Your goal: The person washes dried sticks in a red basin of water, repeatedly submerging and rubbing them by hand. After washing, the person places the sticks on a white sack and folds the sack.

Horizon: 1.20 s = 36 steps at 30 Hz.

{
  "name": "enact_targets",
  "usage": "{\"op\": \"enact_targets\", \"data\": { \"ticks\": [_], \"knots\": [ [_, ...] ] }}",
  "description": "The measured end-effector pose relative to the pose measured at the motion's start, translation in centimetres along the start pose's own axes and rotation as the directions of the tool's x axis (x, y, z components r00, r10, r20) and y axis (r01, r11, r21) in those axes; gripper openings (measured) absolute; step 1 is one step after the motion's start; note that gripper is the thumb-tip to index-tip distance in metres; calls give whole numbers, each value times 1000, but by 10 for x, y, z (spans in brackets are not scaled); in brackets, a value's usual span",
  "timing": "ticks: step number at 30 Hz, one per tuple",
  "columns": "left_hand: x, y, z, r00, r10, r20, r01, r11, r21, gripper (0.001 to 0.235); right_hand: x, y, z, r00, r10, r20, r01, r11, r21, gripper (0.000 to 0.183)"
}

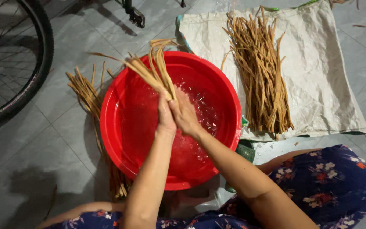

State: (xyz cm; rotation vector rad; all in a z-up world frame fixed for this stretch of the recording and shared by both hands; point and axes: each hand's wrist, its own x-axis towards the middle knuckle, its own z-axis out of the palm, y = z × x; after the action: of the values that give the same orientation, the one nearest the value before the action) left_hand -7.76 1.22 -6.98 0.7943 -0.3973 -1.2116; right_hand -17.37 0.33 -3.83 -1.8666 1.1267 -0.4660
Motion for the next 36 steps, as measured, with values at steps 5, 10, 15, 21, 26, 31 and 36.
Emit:
{"op": "enact_targets", "data": {
  "ticks": [5,10,15,21,26,31,36],
  "knots": [
    [-7,-14,14,980,-191,-51,195,977,83,65,18,22,-13,1000,2,-6,-4,956,-293,74],
    [-1,4,4,932,-104,-346,226,915,335,34,32,42,-55,934,-124,335,-67,860,506,90],
    [-38,-72,32,935,-217,-279,353,522,776,26,56,66,-73,955,151,254,-283,719,635,60],
    [-48,-71,5,828,-459,322,151,736,660,77,43,64,-57,982,187,38,-167,744,646,25],
    [-27,-20,-18,910,-387,149,362,916,171,118,8,16,12,959,278,-46,-237,884,402,36],
    [-32,-22,10,952,-243,185,278,942,-190,118,17,13,9,981,-116,-158,123,992,34,64],
    [-31,-19,24,965,-227,132,213,971,109,108,40,28,-9,980,-42,-192,26,996,-89,81]
  ]
}}
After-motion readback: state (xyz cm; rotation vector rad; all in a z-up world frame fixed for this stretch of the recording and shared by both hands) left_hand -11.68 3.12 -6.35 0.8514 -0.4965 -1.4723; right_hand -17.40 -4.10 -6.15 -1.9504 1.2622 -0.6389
